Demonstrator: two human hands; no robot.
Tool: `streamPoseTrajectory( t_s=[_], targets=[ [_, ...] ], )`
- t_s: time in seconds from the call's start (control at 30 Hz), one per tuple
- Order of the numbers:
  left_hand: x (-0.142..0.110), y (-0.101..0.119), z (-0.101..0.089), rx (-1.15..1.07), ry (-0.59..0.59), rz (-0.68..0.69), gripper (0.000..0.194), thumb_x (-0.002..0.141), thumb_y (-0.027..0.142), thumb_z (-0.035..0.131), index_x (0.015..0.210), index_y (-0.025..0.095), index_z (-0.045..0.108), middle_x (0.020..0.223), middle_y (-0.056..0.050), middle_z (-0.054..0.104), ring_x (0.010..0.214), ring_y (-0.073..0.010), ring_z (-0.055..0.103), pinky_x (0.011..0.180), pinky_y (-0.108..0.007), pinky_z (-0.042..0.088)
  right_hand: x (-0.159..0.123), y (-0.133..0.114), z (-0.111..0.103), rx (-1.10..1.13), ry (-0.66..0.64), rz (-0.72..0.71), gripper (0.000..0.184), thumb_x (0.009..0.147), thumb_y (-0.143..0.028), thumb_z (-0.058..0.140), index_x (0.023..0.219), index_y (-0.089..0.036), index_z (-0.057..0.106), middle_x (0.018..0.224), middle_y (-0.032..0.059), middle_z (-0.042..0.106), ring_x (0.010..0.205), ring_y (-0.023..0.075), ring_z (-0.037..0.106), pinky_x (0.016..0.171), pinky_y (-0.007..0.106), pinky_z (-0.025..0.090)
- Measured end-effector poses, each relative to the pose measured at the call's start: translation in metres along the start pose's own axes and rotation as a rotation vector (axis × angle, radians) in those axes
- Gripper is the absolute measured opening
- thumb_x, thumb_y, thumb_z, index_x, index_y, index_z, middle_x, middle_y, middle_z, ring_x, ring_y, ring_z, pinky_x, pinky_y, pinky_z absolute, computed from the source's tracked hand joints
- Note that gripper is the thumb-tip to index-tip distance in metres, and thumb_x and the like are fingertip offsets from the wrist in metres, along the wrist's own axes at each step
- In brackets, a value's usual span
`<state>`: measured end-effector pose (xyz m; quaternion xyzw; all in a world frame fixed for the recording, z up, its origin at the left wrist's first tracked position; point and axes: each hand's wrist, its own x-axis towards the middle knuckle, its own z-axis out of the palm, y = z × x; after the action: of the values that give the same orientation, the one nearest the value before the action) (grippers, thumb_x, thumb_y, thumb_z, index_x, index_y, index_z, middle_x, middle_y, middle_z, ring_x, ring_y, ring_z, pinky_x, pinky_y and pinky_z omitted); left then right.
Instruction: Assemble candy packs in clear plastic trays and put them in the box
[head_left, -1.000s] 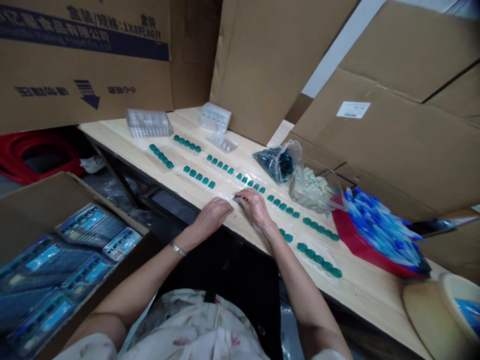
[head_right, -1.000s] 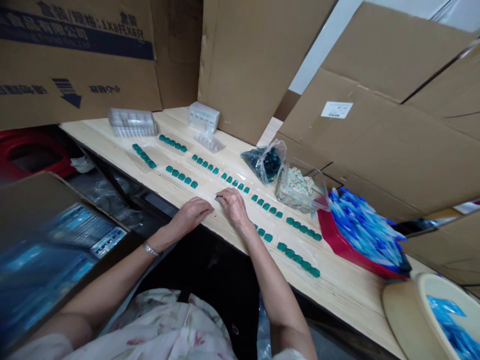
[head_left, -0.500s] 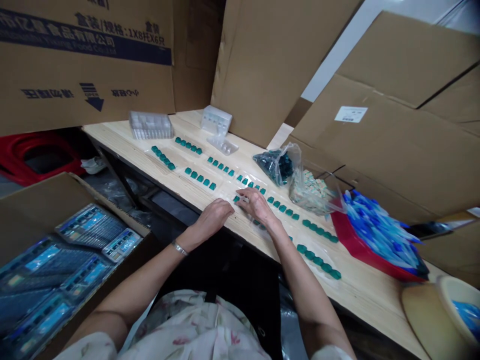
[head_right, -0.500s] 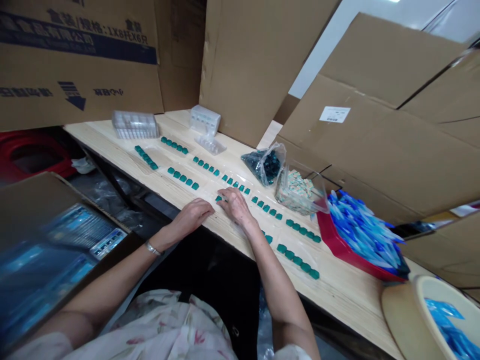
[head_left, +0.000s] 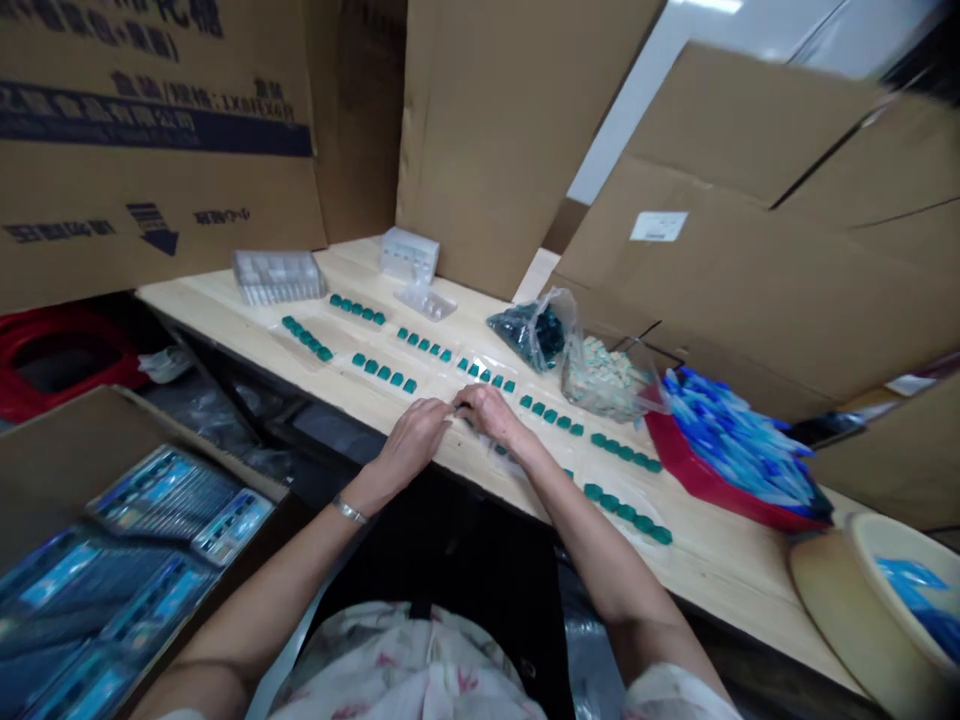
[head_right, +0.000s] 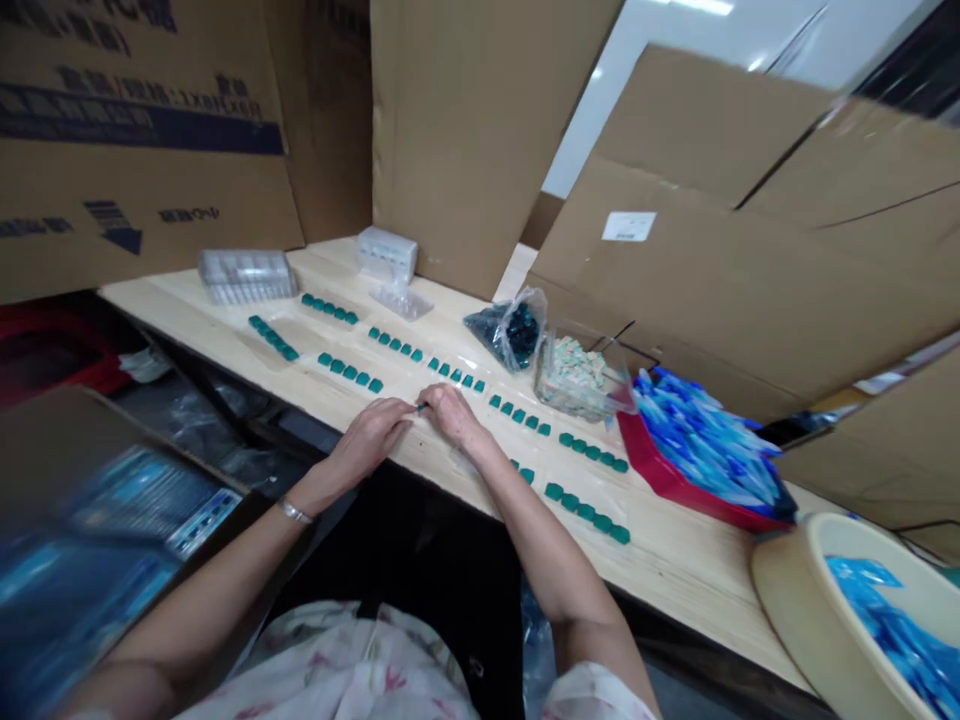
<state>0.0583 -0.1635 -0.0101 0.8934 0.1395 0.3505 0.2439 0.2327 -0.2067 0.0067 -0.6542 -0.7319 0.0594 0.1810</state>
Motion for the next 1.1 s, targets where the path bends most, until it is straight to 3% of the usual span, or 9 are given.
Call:
streamPoseTrajectory(
  t_s=[0.13, 0.3, 0.4, 0.5, 0.6, 0.73, 0.83, 0.97, 1.1],
  targets=[
    [0.011, -0.007, 0.012, 0.094, 0.015, 0.06, 0.032, 0.086, 0.006, 0.038, 0.112, 0.012, 0.055, 0.105, -0.012, 0.063, 0.101, -0.0205, 0.055, 0.088, -0.037, 0.044, -0.014, -0.007, 0.002, 0.03, 0.14, 0.112, 0.035, 0.076, -0.018, 0.062, 0.11, -0.016, 0.056, 0.088, 0.0051, 0.065, 0.085, 0.0172, 0.058, 0.078, 0.028, 0.045],
    [0.018, -0.009, 0.02, 0.208, -0.11, 0.101, 0.029, 0.085, 0.006, 0.04, 0.106, 0.013, 0.058, 0.103, -0.01, 0.062, 0.097, -0.0199, 0.055, 0.085, -0.036, 0.045, -0.024, -0.01, 0.01, 0.02, 0.241, 0.235, 0.015, 0.079, -0.02, 0.059, 0.092, -0.017, 0.066, 0.085, 0.0059, 0.067, 0.089, 0.019, 0.057, 0.083, 0.031, 0.044],
    [0.021, -0.007, 0.016, 0.293, -0.202, 0.129, 0.025, 0.086, 0.01, 0.04, 0.103, 0.012, 0.059, 0.097, -0.01, 0.062, 0.094, -0.0209, 0.053, 0.084, -0.037, 0.044, -0.022, -0.012, 0.014, -0.015, 0.273, 0.3, 0.013, 0.079, -0.018, 0.058, 0.084, -0.015, 0.069, 0.084, 0.0081, 0.068, 0.089, 0.0209, 0.057, 0.085, 0.033, 0.042],
    [0.023, -0.007, 0.017, 0.387, -0.237, 0.168, 0.023, 0.087, 0.011, 0.041, 0.102, 0.012, 0.059, 0.094, -0.01, 0.061, 0.094, -0.0224, 0.05, 0.085, -0.038, 0.042, -0.021, -0.016, 0.013, -0.014, 0.246, 0.294, 0.013, 0.076, -0.016, 0.059, 0.084, -0.016, 0.069, 0.085, 0.0075, 0.069, 0.09, 0.0219, 0.058, 0.087, 0.035, 0.041],
    [0.023, -0.009, 0.025, 0.515, -0.261, 0.237, 0.025, 0.084, 0.007, 0.042, 0.101, 0.01, 0.058, 0.095, -0.011, 0.059, 0.091, -0.0226, 0.049, 0.084, -0.038, 0.042, -0.028, -0.02, 0.004, -0.011, 0.251, 0.228, 0.024, 0.072, -0.013, 0.062, 0.095, -0.016, 0.067, 0.099, 0.0093, 0.067, 0.099, 0.0232, 0.057, 0.09, 0.037, 0.04],
    [0.023, -0.015, 0.042, 0.711, -0.289, 0.331, 0.022, 0.08, 0.003, 0.04, 0.086, 0.011, 0.061, 0.085, -0.01, 0.056, 0.082, -0.023, 0.05, 0.078, -0.038, 0.044, -0.055, -0.018, -0.012, -0.016, 0.411, 0.162, 0.026, 0.075, -0.015, 0.062, 0.1, -0.016, 0.064, 0.111, 0.0102, 0.064, 0.106, 0.0223, 0.055, 0.097, 0.04, 0.036],
    [0.022, -0.011, 0.046, 0.739, -0.275, 0.375, 0.025, 0.079, 0.001, 0.038, 0.085, 0.011, 0.06, 0.084, -0.01, 0.056, 0.084, -0.023, 0.052, 0.087, -0.042, 0.042, -0.084, -0.011, -0.022, -0.016, 0.507, 0.196, 0.016, 0.08, -0.017, 0.056, 0.093, -0.019, 0.066, 0.106, 0.0085, 0.066, 0.102, 0.0221, 0.057, 0.097, 0.044, 0.034],
    [0.022, -0.004, 0.033, 0.617, -0.328, 0.326, 0.027, 0.08, -0.001, 0.036, 0.092, 0.008, 0.059, 0.093, -0.014, 0.059, 0.092, -0.0235, 0.055, 0.094, -0.043, 0.039, -0.122, -0.006, -0.031, -0.02, 0.597, 0.234, 0.015, 0.083, -0.02, 0.053, 0.09, -0.02, 0.066, 0.103, 0.0077, 0.067, 0.1, 0.0226, 0.059, 0.098, 0.047, 0.033],
    [0.039, -0.011, 0.002, 0.324, -0.283, 0.195, 0.03, 0.086, 0.008, 0.04, 0.11, 0.011, 0.056, 0.108, -0.011, 0.062, 0.1, -0.0186, 0.057, 0.089, -0.034, 0.045, -0.159, -0.007, -0.037, 0.026, 0.636, 0.228, 0.016, 0.084, -0.023, 0.053, 0.094, -0.02, 0.065, 0.104, 0.0081, 0.067, 0.101, 0.0222, 0.06, 0.096, 0.045, 0.038]
  ],
)
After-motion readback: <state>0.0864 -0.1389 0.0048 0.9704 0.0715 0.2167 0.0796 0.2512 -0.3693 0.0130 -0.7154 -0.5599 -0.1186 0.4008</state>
